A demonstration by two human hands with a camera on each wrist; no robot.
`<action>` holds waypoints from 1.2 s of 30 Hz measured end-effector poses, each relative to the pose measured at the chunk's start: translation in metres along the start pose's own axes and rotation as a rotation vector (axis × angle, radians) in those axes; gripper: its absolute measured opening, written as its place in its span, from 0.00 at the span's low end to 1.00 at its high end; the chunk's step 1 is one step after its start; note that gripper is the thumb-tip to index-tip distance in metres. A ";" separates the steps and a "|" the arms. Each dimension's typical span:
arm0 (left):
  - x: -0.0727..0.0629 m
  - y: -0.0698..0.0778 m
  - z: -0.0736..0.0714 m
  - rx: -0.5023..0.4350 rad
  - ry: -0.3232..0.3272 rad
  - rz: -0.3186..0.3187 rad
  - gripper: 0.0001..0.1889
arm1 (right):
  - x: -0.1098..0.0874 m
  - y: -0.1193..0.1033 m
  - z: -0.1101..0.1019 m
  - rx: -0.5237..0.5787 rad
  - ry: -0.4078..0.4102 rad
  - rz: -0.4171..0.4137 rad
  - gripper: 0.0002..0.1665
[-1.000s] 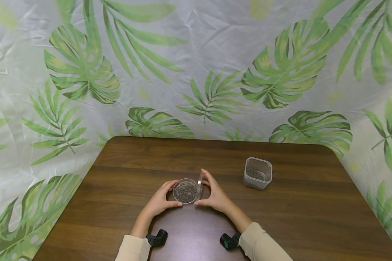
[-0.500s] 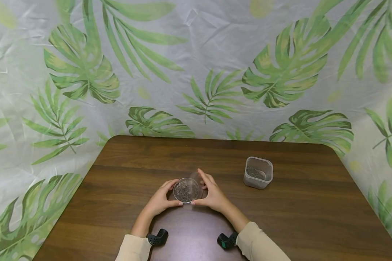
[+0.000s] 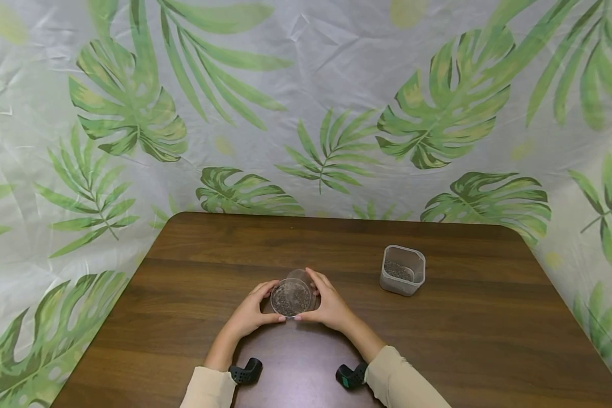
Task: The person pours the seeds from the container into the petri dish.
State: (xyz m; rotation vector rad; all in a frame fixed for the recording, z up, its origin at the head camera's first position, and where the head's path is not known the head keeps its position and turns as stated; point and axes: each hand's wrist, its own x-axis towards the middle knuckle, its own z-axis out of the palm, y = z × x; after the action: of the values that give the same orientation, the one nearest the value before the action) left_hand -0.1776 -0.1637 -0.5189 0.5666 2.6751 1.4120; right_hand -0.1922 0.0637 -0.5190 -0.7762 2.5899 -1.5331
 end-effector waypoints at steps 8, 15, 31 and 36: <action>0.000 -0.001 0.001 0.001 0.008 0.021 0.43 | 0.001 -0.001 0.003 -0.005 -0.009 0.006 0.63; 0.000 -0.001 0.001 -0.010 0.004 0.021 0.43 | 0.002 -0.001 0.006 -0.025 -0.017 0.017 0.63; 0.000 -0.001 0.000 -0.015 -0.005 0.024 0.43 | 0.004 -0.005 0.011 -0.081 -0.048 0.013 0.62; 0.000 -0.001 -0.001 -0.034 -0.012 0.009 0.45 | 0.006 -0.005 0.011 -0.085 -0.053 0.008 0.62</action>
State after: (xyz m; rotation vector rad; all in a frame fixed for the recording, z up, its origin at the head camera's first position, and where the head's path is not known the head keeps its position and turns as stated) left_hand -0.1782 -0.1649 -0.5196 0.5834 2.6372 1.4495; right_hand -0.1919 0.0500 -0.5192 -0.8015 2.6315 -1.3883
